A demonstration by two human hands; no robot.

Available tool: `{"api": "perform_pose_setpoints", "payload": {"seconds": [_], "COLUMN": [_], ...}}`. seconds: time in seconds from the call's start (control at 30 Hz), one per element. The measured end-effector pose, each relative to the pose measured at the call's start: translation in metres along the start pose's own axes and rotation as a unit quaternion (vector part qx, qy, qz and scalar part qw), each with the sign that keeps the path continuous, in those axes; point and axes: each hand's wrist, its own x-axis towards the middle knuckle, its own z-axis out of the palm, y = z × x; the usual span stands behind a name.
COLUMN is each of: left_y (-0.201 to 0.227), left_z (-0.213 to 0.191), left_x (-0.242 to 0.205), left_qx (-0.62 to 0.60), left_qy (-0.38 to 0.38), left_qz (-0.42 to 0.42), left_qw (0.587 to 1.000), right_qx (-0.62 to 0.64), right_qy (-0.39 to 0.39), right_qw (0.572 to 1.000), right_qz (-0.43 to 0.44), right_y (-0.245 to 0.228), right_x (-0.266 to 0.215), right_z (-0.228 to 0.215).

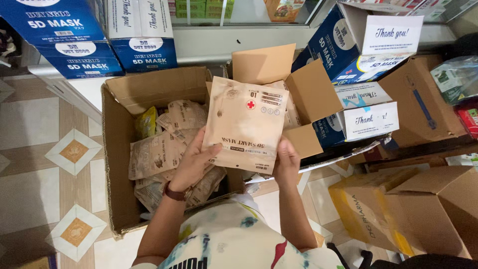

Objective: The person packs individually wrapped 5D face masks from a large supply box into smaller cardboard shipping boxes. They place the masks inside, close the flaps, and stack the filled boxes on a nearby shelf. The process is repeated for multiple boxes.

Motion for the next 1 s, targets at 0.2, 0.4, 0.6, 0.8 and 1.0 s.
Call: {"api": "perform_pose_setpoints", "payload": {"seconds": [0.2,0.4,0.6,0.8,1.0], "left_y": [0.001,0.004,0.025,0.016,0.011], "left_z": [-0.015,0.001,-0.003,-0.021,-0.024], "left_x": [0.006,0.017,0.021,0.024,0.02], "left_qx": [0.021,-0.02,0.041,0.041,0.087], "left_qy": [-0.037,-0.062,0.01,0.095,0.102], "left_qz": [-0.029,-0.05,0.057,0.108,0.063], "left_qw": [0.999,0.997,0.997,0.989,0.989], "right_qx": [-0.573,-0.618,-0.62,-0.641,-0.698], "right_qy": [-0.062,-0.111,0.01,-0.048,-0.09], "right_qw": [0.715,0.598,0.677,0.668,0.605], "right_qz": [-0.395,-0.497,-0.396,-0.375,-0.373], "right_y": [-0.047,-0.067,-0.09,-0.08,-0.052], "right_x": [0.018,0.028,0.058,0.094,0.1], "right_z": [0.003,0.013,-0.009,-0.014,-0.006]}}
